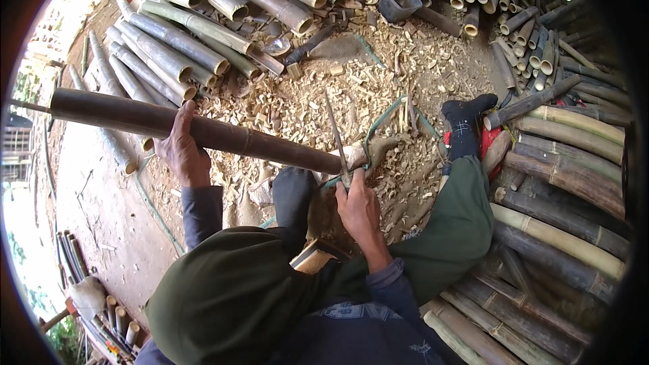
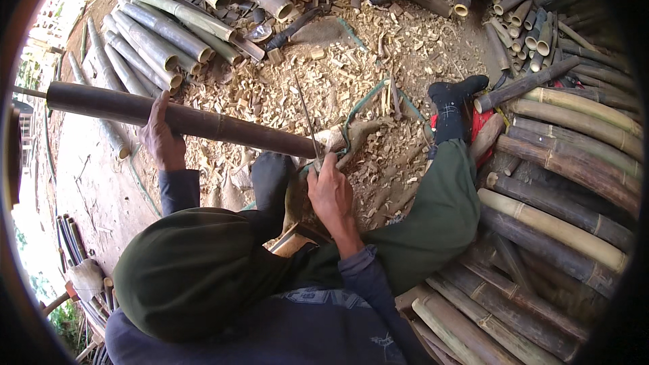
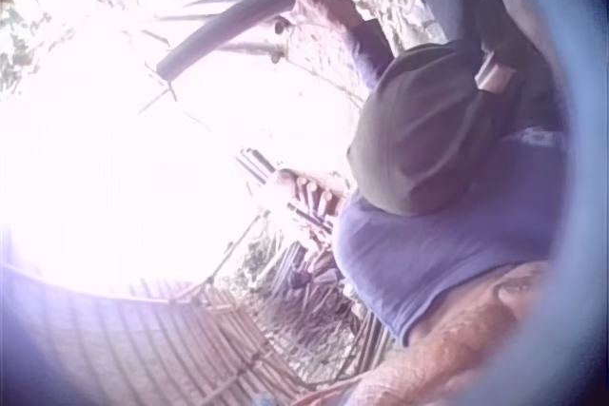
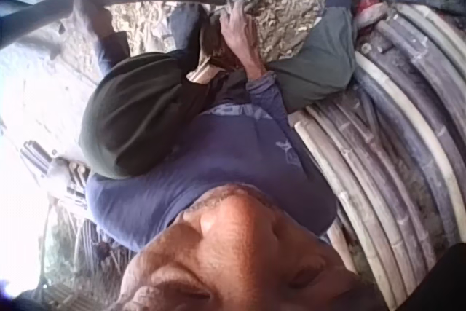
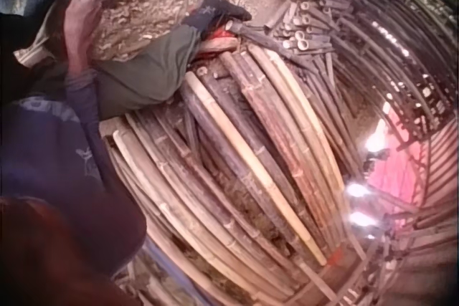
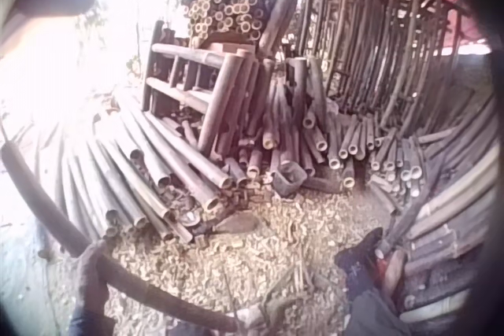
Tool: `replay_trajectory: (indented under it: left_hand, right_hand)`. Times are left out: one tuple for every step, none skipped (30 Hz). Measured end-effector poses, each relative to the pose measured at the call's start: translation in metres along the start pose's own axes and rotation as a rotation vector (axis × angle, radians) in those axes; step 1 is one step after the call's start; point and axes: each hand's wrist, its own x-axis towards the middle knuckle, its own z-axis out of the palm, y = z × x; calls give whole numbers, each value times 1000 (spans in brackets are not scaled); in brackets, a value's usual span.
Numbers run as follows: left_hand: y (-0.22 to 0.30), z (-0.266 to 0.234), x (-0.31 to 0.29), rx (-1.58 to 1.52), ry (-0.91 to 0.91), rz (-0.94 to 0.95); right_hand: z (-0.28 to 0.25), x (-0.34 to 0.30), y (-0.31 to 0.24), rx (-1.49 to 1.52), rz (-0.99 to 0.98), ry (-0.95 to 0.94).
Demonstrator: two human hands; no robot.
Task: The person sits on the ground and uses a knife to shave the outer layer off a long bamboo pole. They hold the pole with their left hand and scrape the surface with the knife in their right hand, creating wood shavings. The person periodically rotates the pole to work on different sides and places the finished pole aside.
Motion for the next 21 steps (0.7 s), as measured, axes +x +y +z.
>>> replay_trajectory:
  left_hand:
    - [0,-2,0,15,-11,-3]
    - [-1,-1,1,41,-2,21]
    - [-1,-1,0,45,7,36]
    - [-1,-1,0,49,16,51]
    - [-1,4,-3,46,12,58]
    - [-1,8,-7,37,2,42]
    - [-2,10,-8,20,-3,32]
    - [1,9,-4,10,6,37]
    - [4,11,-5,21,8,53]
    - [7,14,-6,32,9,68]
    - [6,12,-10,51,5,67]
    - [8,6,-12,29,-24,62]
    - [6,6,-11,32,-14,62]
    - [4,7,-9,36,-6,67]
    - [3,7,-7,39,2,72]
    - [2,6,-8,47,15,76]
    - [3,9,-10,56,8,72]
    - [4,12,-13,56,3,69]
    - [5,18,-13,46,2,73]
    - [7,21,-9,27,-17,94]
    - [8,17,-9,27,-30,105]
  right_hand:
    - [-10,-8,-13,54,-39,49]
    - [-19,-11,-24,113,-86,104]
    - [-21,-13,-29,172,-133,159]
    - [-18,-14,-27,235,-177,206]
    - [-3,-10,-7,118,-74,122]
    - [22,-3,25,-2,30,43]
    - [33,5,43,-123,126,-34]
    - [25,8,34,-129,149,-61]
    - [18,9,25,-101,123,-67]
    - [10,12,14,-74,98,-73]
    - [2,5,6,-50,91,-82]
    - [-5,-3,-7,-2,53,-21]
    - [-14,-7,-18,69,12,29]
    - [-21,-10,-28,143,-31,81]
    - [-23,-13,-33,218,-73,132]
    - [-12,-15,-23,278,-151,232]
    - [6,-11,1,142,-28,139]
    - [26,-3,29,3,90,50]
    - [32,5,43,-137,199,-35]
    - [31,9,45,-156,180,-27]
    - [24,7,34,-126,130,-42]
